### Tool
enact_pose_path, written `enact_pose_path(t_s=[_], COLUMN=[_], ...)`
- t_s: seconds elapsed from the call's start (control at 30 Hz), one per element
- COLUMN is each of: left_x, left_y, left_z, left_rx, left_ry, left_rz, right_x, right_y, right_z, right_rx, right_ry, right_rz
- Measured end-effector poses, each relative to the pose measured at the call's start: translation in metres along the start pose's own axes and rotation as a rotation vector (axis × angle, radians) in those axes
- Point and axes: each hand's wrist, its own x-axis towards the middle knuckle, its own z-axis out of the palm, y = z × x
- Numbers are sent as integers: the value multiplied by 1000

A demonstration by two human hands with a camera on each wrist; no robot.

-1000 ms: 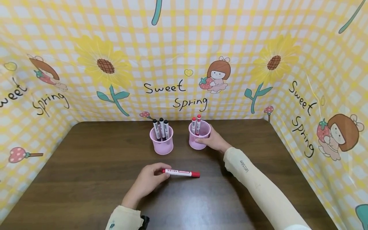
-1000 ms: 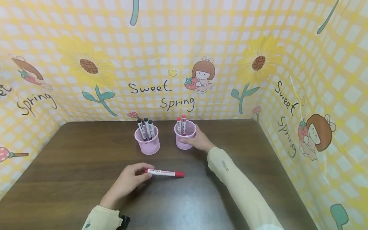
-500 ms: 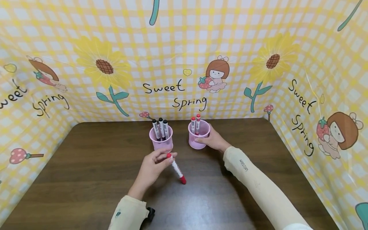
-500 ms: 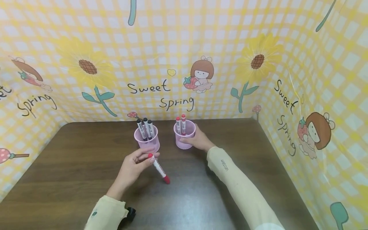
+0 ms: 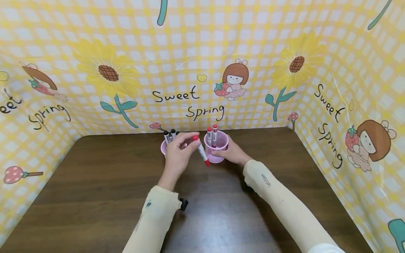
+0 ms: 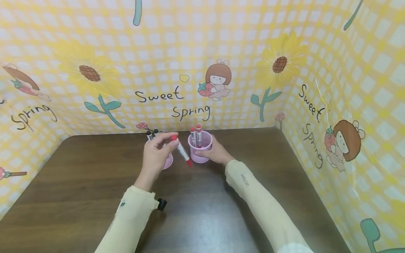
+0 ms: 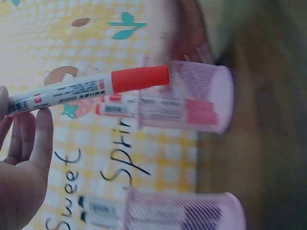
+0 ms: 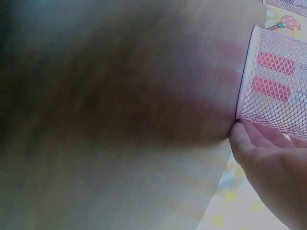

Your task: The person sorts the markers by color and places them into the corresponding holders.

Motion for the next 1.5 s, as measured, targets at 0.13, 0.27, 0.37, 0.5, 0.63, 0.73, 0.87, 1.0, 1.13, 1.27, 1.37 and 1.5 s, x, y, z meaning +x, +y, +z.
enact_pose_path(t_s=[0.13,0.27,0.37,0.5,0.63,0.73,0.87,1.0,1.13,1.27,1.37,1.5], left_x=[18,30,35,38,38,37,35,34,32,30,28,27], left_y=[6,4,-1,-5,-9,-13,-22,-32,-39,-43,-45,-47], left_z=[15,29,37,44,44,44,46,49,52,55,58,62], left_rx=[-38,-37,-12,-6,20,76,174,260,335,397,442,498], left_ry=[68,135,166,172,181,176,154,134,111,94,80,66], left_rz=[100,153,144,131,153,157,122,76,50,10,-21,-41], right_x=[1,0,-1,0,0,-1,-1,-1,-1,-1,-1,0], right_y=[1,-1,-2,-1,-2,-3,-3,-3,-2,-3,-3,-1], right_z=[1,1,0,-1,0,-1,0,0,1,0,-1,-1], right_rx=[7,16,15,16,15,9,16,28,28,38,48,45], right_ry=[0,2,7,7,11,13,5,3,1,-3,-9,-3], right_rz=[0,22,43,39,34,35,10,2,8,14,19,8])
